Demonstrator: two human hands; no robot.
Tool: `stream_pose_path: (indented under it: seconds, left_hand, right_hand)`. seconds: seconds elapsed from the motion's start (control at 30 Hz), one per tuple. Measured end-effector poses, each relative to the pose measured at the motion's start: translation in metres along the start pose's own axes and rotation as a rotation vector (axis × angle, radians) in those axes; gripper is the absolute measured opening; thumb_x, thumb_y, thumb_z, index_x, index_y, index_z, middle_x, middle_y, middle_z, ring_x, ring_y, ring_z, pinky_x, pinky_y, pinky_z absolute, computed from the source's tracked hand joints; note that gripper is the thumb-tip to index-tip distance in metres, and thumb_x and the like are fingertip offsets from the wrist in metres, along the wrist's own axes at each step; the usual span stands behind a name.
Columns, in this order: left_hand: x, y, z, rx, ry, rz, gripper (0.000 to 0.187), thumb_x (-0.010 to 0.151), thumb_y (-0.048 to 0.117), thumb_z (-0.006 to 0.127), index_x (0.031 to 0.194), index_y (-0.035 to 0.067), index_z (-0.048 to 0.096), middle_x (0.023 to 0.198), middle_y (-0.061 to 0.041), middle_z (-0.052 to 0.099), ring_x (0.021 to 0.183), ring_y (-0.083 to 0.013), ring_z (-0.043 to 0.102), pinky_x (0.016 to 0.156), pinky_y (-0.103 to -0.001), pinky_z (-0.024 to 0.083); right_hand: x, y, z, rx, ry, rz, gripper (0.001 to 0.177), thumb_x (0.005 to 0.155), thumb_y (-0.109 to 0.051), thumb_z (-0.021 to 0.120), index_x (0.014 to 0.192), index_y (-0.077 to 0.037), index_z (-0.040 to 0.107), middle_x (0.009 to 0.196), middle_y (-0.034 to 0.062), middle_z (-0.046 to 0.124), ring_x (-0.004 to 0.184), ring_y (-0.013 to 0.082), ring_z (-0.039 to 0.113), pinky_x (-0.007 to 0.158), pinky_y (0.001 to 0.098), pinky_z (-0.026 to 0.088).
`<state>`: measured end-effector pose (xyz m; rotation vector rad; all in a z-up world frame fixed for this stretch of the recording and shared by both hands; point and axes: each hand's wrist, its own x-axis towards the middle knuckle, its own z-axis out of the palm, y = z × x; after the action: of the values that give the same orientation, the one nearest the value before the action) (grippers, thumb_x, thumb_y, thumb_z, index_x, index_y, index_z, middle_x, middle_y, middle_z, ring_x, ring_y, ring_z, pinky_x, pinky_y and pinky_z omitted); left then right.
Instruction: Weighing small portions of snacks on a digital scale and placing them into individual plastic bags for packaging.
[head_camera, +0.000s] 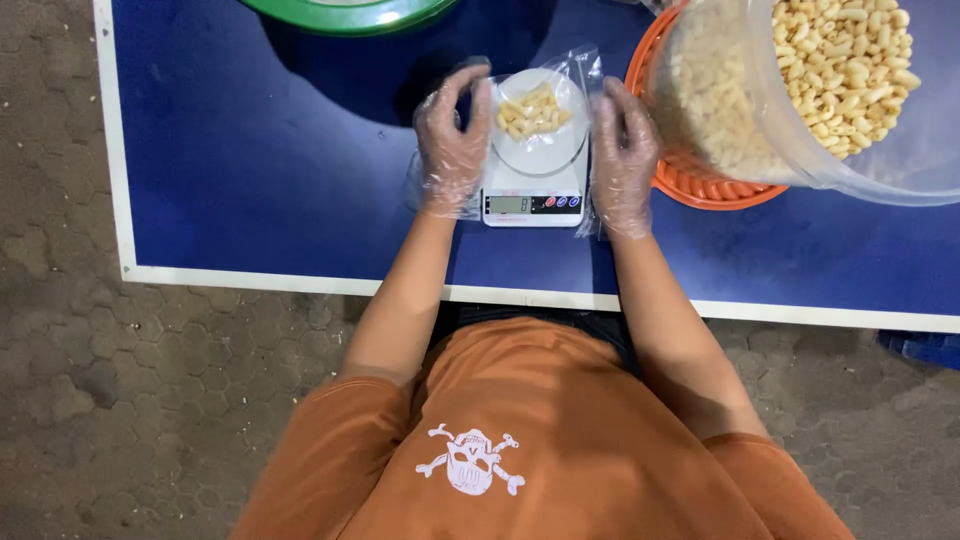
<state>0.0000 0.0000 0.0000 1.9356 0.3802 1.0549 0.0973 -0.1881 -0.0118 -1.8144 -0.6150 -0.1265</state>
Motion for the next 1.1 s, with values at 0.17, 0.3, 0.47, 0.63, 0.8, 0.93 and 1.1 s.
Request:
stream_pose_path:
  seconds: [0.17,0.3,0.47,0.63,0.8,0.93,1.1]
  left_hand:
    - [-0.006,0.008,-0.006,-0.013,-0.034,0.021,0.01,0.1,0.011,0.062,0.106,0.008,0.07,0.106,-0.006,0.076,0.068,-0.0178,0.06,0.07,-0.033,0.052]
    - [-0.008,0.01,-0.009,-0.119,-0.091,-0.028,0.011,0.102,0.01,0.063,0.109,0.006,0.07,0.113,-0.009,0.076,0.081,-0.0162,0.073,0.07,-0.027,0.056]
    - [-0.007,0.006,-0.003,-0.097,-0.011,-0.044,0.01,0.1,0.012,0.062,0.103,0.008,0.071,0.088,-0.002,0.072,0.063,-0.0114,0.054,0.061,-0.029,0.046]
    - [-0.013,-0.023,0.007,-0.024,0.11,-0.096,0.029,0.108,0.025,0.046,0.114,0.008,0.069,0.08,-0.001,0.072,0.077,-0.019,0.073,0.079,-0.035,0.057]
    - [-0.021,-0.034,0.01,-0.197,0.121,-0.319,0.046,0.114,0.038,0.029,0.138,0.013,0.059,0.133,-0.008,0.072,0.121,-0.0247,0.074,0.099,-0.037,0.062]
    - [-0.018,-0.029,0.007,-0.185,0.09,-0.278,0.043,0.114,0.031,0.031,0.132,0.007,0.062,0.13,-0.011,0.072,0.119,-0.0255,0.073,0.101,-0.038,0.062]
    - [-0.017,-0.028,0.007,-0.207,0.097,-0.276,0.044,0.114,0.031,0.03,0.13,0.007,0.063,0.13,-0.012,0.071,0.123,-0.0258,0.071,0.104,-0.04,0.061]
  right_hand:
    - [-0.003,0.001,-0.003,0.038,0.014,-0.071,0.023,0.103,-0.004,0.066,0.126,0.001,0.067,0.125,0.0162,0.07,0.117,0.0251,0.067,0.104,0.0374,0.056]
    - [-0.005,-0.001,-0.008,0.053,-0.002,-0.071,0.022,0.106,-0.006,0.062,0.126,0.001,0.066,0.127,0.0167,0.069,0.121,0.0279,0.066,0.108,0.0421,0.054]
    - [-0.004,-0.003,-0.007,0.036,-0.009,-0.083,0.024,0.106,-0.007,0.064,0.128,0.001,0.065,0.127,0.0169,0.069,0.121,0.0282,0.066,0.108,0.0418,0.054]
    - [-0.001,-0.008,-0.003,0.038,-0.003,-0.122,0.027,0.11,-0.005,0.056,0.137,-0.002,0.059,0.134,0.0134,0.066,0.129,0.0267,0.061,0.115,0.0425,0.05]
    - [-0.003,-0.002,0.0,0.19,0.005,-0.089,0.032,0.112,0.003,0.051,0.143,-0.002,0.056,0.147,0.0152,0.056,0.142,0.0267,0.052,0.122,0.042,0.051]
    - [-0.002,-0.005,0.0,0.192,0.017,-0.085,0.029,0.112,0.001,0.051,0.14,-0.001,0.057,0.144,0.015,0.058,0.139,0.0264,0.054,0.119,0.0415,0.052]
    - [-0.006,0.005,0.002,0.285,0.027,-0.059,0.031,0.114,-0.002,0.05,0.145,-0.003,0.053,0.152,0.0137,0.052,0.146,0.0255,0.05,0.126,0.0431,0.048]
